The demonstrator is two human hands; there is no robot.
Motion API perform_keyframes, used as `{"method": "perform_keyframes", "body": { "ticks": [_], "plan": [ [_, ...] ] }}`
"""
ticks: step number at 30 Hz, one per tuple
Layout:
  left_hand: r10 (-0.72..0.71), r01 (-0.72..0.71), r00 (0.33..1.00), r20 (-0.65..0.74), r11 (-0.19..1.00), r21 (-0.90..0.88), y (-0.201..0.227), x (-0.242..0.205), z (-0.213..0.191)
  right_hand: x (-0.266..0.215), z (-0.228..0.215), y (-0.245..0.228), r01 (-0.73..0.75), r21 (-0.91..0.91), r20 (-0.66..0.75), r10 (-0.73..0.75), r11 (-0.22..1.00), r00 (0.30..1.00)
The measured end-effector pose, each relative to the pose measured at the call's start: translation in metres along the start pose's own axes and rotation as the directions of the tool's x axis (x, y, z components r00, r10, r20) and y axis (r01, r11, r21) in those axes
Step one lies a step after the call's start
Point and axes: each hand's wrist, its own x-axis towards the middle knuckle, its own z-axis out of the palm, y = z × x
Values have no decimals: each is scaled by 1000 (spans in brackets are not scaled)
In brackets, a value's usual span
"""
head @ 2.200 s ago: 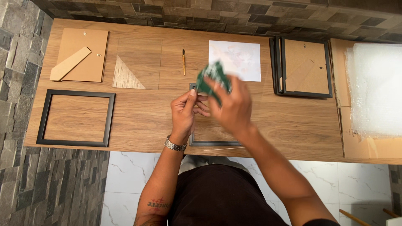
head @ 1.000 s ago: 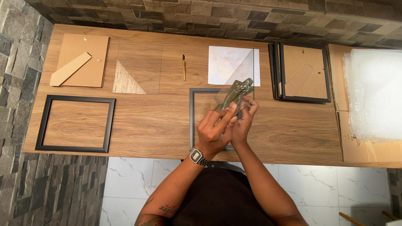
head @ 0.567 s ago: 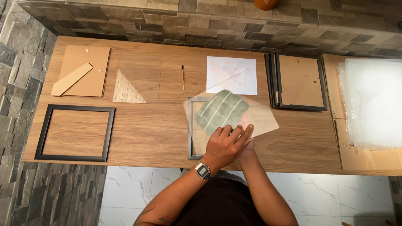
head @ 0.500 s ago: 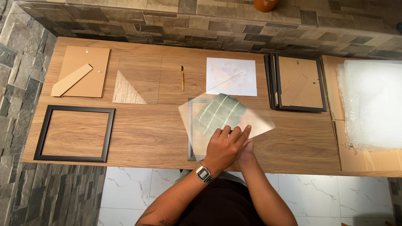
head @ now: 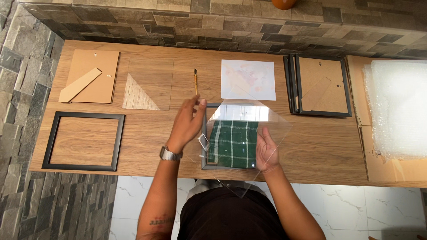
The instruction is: The person wipes a clear glass pane with a green cloth, then wipes the inside of a black picture frame. The person handles the glass and frame on a wooden workbench with other frame parts nearby.
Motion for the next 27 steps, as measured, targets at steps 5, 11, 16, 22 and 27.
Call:
{"method": "perform_keyframes", "body": {
  "ticks": [5, 11, 16, 22, 27],
  "plan": [
    [-236, 403, 892, 387, 801, -442, -25, -15, 33, -5, -46, -10, 139, -109, -77, -148, 984, 986],
    [-74, 330, 938, 338, 484, -811, -52, -27, 71, -4, -120, -46, 33, -74, -30, -35, 997, 999],
    [-34, 248, 968, 250, 310, -918, -78, -23, 94, -14, 75, -37, 66, 10, -15, -66, 998, 998],
    [41, 221, 971, 237, 231, -947, -74, -28, 99, -13, 81, -68, 203, -211, -115, -231, 956, 966],
    [34, 166, 982, 187, 331, -929, -77, -33, 110, -28, 110, -80, 192, -529, -296, -392, 826, 871]
  ]
}}
